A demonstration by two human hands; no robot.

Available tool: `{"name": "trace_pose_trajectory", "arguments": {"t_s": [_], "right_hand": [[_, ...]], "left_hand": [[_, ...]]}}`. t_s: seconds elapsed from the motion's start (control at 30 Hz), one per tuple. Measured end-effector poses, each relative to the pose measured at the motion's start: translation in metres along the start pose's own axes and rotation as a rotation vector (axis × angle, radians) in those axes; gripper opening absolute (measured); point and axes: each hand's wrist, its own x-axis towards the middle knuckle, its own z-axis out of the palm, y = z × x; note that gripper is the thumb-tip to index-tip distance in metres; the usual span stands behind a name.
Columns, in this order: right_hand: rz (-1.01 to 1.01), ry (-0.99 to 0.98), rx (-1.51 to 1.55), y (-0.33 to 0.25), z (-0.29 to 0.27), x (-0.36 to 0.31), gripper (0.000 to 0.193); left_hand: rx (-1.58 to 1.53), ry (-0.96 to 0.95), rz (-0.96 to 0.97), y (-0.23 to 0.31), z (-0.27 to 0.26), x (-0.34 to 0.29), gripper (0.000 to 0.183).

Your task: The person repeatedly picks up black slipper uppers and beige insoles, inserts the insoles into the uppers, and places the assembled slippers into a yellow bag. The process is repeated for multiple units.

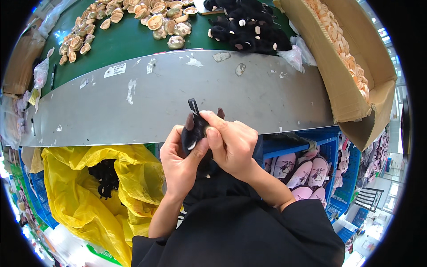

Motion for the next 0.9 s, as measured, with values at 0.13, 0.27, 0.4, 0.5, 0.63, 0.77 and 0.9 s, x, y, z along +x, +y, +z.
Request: {"name": "trace_pose_trajectory", "arguments": {"t_s": [0.13, 0.27, 0.4, 0.5, 0.63, 0.77, 0.9], "right_hand": [[0.206, -0.103, 0.369, 0.004, -0.009, -0.002, 0.031], [0.592, -0.374, 1.000, 0.022, -0.047, -0.001, 0.061], [0.634, -0.506, 1.176, 0.045, -0.043, -0.018, 0.064], [0.809, -0.599, 1.338, 0.039, -0.044, -0.022, 0.066], [1.011, -0.640, 1.498, 0.034, -0.043, -0.029, 0.082], [1.031, -0.596, 1.529, 0.024, -0.042, -0.030, 0.083], [1.045, -0.556, 1.534, 0.022, -0.044, -0.033, 0.080]], "left_hand": [[0.028, -0.057, -0.024, 0.011, 0.000, 0.003, 0.020], [0.004, -0.129, -0.084, 0.022, -0.006, 0.003, 0.022], [-0.072, -0.194, -0.203, 0.025, 0.005, -0.003, 0.027], [0.019, -0.194, -0.164, 0.018, -0.003, -0.003, 0.027], [0.014, -0.227, -0.121, 0.025, -0.001, -0.006, 0.025], [0.022, -0.243, -0.101, 0.028, -0.002, -0.006, 0.025], [0.025, -0.257, -0.093, 0.029, -0.003, -0.007, 0.026]]}}
